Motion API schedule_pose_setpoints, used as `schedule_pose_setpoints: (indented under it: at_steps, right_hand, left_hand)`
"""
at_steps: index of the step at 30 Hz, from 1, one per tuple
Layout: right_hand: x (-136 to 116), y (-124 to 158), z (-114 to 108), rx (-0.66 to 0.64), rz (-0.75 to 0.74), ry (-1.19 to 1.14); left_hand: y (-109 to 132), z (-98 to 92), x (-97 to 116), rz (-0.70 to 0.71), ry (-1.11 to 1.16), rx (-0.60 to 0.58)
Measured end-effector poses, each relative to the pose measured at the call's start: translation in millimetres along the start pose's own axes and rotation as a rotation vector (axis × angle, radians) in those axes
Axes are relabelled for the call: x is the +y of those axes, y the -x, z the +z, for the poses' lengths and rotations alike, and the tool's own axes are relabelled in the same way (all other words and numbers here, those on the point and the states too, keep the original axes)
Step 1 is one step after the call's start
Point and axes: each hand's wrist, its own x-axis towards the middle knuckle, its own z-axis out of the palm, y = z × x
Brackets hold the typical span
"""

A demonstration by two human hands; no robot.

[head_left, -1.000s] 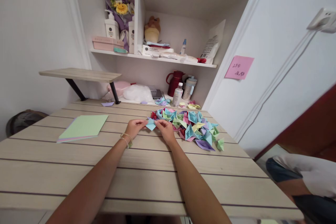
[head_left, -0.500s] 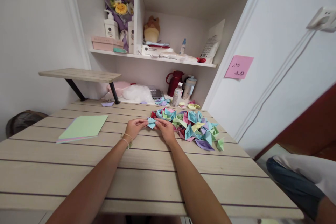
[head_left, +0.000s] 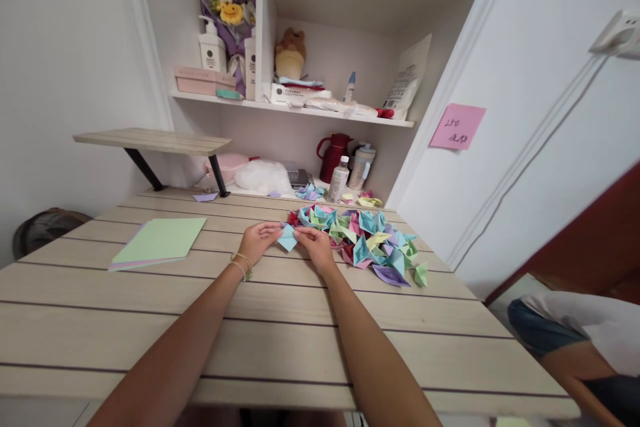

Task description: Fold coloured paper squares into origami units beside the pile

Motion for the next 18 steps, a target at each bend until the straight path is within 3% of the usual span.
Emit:
schedule_pose_setpoints:
  at_steps: [11, 18]
  right_hand:
    - [0.6, 0.7, -2.0, -0.002, 0.021, 0.052]
    - [2.2, 2.0, 0.1, -0.089, 0.014, 0.057]
  left_hand:
    - [-0.9, 0.3, -2.1, -0.181, 0.067, -0.110]
    - [0.2, 0.5, -3.8, -0.168, -0.028, -0.144]
